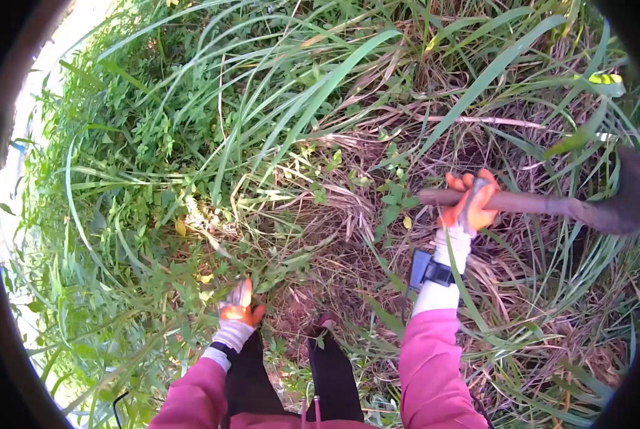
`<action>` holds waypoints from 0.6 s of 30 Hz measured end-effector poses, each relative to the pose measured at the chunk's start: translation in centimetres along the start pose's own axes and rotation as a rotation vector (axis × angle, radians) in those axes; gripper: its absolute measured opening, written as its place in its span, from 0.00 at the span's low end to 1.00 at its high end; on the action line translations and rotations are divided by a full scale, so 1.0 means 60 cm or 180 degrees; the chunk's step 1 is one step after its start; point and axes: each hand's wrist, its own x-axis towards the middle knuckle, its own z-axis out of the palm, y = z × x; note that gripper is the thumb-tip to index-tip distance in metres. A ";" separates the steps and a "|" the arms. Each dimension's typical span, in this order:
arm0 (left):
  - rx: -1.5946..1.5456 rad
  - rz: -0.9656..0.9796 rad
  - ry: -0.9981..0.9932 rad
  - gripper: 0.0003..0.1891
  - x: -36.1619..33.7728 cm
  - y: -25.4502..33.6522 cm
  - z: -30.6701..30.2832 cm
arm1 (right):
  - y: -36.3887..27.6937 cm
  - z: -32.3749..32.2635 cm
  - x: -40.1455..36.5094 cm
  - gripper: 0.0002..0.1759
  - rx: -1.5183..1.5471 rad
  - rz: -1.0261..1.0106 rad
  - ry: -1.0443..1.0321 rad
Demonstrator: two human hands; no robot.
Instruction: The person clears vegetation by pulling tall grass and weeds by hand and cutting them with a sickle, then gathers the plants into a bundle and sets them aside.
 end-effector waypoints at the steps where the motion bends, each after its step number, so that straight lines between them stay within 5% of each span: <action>1: 0.0041 0.0057 -0.0149 0.43 -0.016 -0.008 0.004 | 0.047 0.003 -0.026 0.13 -0.0012 0.0354 0.0121; 2: 0.0249 -0.0351 -0.0843 0.42 -0.019 0.011 -0.018 | 0.123 -0.022 -0.066 0.12 -0.0282 0.0883 0.0151; 5: 0.0652 -0.0111 -0.1114 0.41 -0.094 -0.033 0.021 | 0.251 -0.150 -0.303 0.13 -0.1468 0.3621 -0.0929; 7: 0.0434 -0.0081 -0.1956 0.41 -0.112 -0.046 0.022 | 0.272 -0.243 -0.454 0.13 -0.1001 0.4387 -0.0066; 11: 0.0247 -0.0157 -0.2625 0.41 -0.103 -0.013 0.003 | 0.202 -0.252 -0.462 0.16 -0.0866 0.4264 0.0007; 13: 0.0691 -0.0048 -0.3667 0.41 -0.069 0.013 -0.012 | 0.178 -0.227 -0.407 0.16 -0.1363 0.4099 -0.0123; 18: 0.0334 0.0302 -0.3473 0.39 -0.090 -0.056 0.023 | 0.123 -0.153 -0.278 0.13 -0.1135 0.2992 -0.0006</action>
